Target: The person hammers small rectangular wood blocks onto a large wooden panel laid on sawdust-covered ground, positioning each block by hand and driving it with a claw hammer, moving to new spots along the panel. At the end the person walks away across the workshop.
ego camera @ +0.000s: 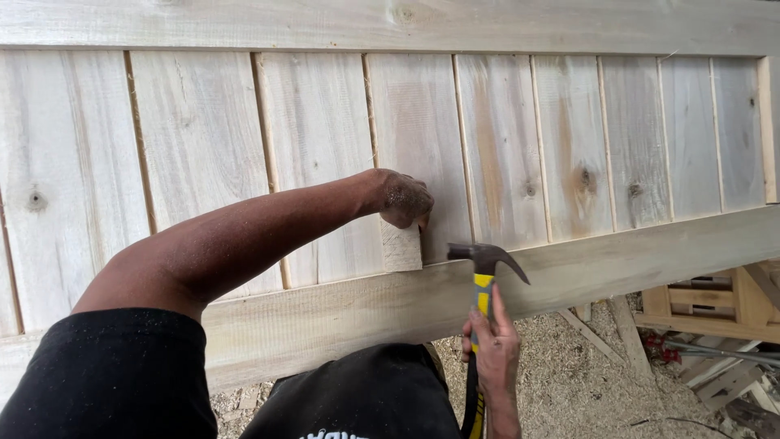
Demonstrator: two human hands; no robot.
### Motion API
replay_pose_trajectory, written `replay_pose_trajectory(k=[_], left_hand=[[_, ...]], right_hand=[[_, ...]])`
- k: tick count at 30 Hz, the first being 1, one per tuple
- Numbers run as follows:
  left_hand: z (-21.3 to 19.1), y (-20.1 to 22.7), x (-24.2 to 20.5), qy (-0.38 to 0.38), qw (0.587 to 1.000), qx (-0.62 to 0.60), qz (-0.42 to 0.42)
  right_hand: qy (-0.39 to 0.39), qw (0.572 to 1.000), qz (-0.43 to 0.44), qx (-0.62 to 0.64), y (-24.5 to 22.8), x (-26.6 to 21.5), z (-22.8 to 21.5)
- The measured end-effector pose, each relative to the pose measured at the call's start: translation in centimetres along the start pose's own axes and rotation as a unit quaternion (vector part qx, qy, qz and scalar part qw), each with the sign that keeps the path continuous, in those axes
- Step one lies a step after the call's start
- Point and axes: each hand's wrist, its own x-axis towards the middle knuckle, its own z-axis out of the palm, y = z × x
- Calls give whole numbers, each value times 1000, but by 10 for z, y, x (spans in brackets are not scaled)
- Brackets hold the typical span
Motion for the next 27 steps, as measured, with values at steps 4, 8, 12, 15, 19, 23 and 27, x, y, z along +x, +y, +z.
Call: replay_pose_trajectory(k=[4, 8, 12, 15, 19, 23, 27], left_hand=[[6, -1, -2, -13, 1000, -1, -7], [-1, 2, -8, -9, 1000, 14, -11], [-5, -6, -28, 48, 996, -75, 16], [-18, -22, -84, 164, 970, -171, -55], [21, -45, -181, 549, 746, -374, -51], [143, -38, -239, 782, 379, -484, -107], [268, 10, -260, 818, 273, -435, -257]], right_hand=[[106, 991, -56, 66, -10, 3, -30], [132, 959, -134, 213, -13, 6, -35], [119, 974, -129, 144, -10, 10, -24], [100, 970, -105, 194, -12, 12, -24], [116, 970, -72, 202, 6, 17, -41], [100, 973, -39, 204, 35, 35, -57], [57, 977, -32, 201, 61, 73, -91]])
